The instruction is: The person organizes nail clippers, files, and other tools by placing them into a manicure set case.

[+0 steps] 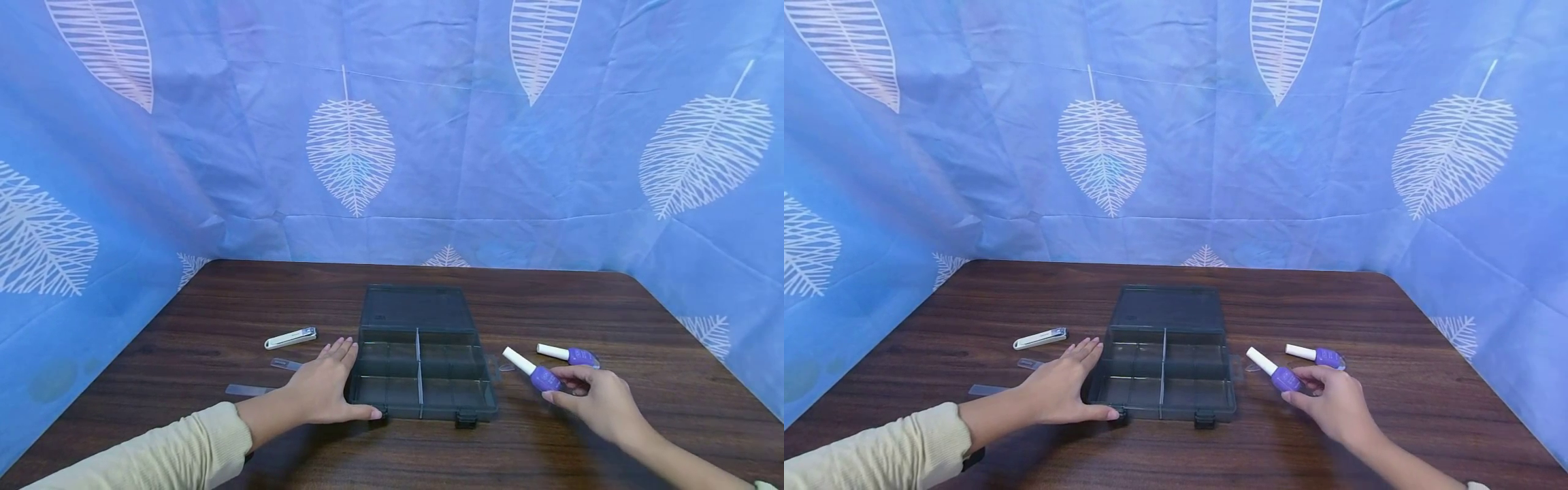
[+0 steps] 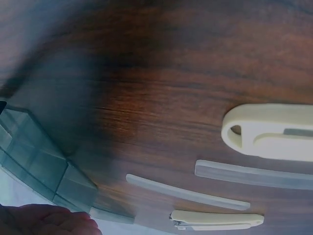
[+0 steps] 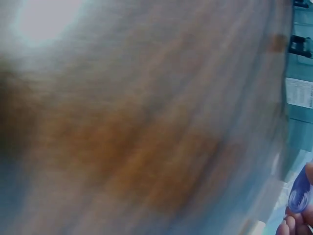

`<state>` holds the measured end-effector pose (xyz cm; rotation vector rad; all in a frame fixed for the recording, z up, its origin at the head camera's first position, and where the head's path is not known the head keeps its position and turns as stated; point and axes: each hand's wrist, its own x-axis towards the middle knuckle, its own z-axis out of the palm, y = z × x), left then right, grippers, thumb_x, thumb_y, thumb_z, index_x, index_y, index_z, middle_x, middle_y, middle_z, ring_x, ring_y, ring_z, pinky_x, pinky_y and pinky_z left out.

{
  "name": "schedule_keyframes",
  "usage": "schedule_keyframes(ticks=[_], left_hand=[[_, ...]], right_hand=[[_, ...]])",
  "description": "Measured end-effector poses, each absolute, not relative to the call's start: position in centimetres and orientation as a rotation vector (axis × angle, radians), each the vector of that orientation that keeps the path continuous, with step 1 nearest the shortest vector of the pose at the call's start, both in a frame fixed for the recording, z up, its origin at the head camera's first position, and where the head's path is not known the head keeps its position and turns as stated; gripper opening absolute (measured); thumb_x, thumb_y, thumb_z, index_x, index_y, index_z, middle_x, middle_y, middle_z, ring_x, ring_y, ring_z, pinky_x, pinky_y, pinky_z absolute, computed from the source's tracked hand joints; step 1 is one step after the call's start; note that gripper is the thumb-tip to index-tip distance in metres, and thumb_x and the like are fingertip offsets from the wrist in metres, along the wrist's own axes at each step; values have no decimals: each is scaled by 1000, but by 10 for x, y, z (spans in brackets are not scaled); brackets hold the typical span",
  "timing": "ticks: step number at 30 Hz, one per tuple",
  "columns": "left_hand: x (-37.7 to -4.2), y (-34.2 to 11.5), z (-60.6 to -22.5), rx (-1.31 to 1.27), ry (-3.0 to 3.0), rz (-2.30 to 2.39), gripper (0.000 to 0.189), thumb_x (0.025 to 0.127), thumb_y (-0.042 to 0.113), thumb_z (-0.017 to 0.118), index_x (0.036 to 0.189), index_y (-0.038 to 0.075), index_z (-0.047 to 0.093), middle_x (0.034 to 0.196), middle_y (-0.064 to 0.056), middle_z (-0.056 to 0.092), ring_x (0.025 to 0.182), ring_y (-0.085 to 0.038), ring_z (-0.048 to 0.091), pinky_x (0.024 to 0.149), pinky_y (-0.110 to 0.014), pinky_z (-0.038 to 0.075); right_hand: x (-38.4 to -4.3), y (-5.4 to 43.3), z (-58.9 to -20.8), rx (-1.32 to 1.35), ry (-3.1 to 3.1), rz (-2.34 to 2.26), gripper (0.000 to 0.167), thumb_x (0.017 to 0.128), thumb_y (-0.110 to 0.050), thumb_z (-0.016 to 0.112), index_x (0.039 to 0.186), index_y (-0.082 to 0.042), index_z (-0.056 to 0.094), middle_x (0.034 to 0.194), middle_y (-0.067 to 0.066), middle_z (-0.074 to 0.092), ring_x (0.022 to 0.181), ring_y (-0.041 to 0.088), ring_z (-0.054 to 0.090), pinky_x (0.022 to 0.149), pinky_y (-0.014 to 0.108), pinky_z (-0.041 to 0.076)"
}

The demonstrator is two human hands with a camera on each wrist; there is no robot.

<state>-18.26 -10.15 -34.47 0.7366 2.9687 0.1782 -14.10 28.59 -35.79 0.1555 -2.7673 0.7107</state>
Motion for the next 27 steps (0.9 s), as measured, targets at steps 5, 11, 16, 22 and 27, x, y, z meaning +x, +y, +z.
schedule_keyframes(ticks=[5,11,16,22,27], left_hand=[[-183,-101,-344,736,2965,184,105,72,73,57,141,-3,35,148,-20,33,138,-32,31,110,-43,31],[-182,-100,-342,735,2967,190,104,71,72,59,140,-3,36,147,-21,34,138,-32,32,110,-43,32],[-182,-100,-341,731,2967,194,104,71,72,59,140,-4,37,147,-21,34,137,-33,33,109,-43,33],[-182,-101,-342,737,2962,202,104,71,72,59,140,-4,37,147,-21,34,137,-33,32,109,-43,32],[-182,-101,-342,736,2957,210,105,71,72,59,140,-4,36,147,-21,33,138,-32,31,110,-43,32]], right_hand=[[-147,279,-347,214,-2782,733,36,69,-21,80,98,0,71,89,9,69,70,4,57,58,20,49],[-159,267,-336,316,-2791,799,37,70,-20,80,101,-2,70,96,13,70,79,19,64,64,26,54],[-170,252,-330,401,-2799,844,34,72,-19,79,100,-2,70,93,7,69,79,16,63,64,22,52],[-187,234,-326,548,-2782,840,31,73,-16,77,100,-2,70,94,8,69,82,20,64,67,26,54],[-201,222,-325,643,-2797,847,30,76,-13,76,101,0,69,97,13,68,86,26,65,71,34,55]])
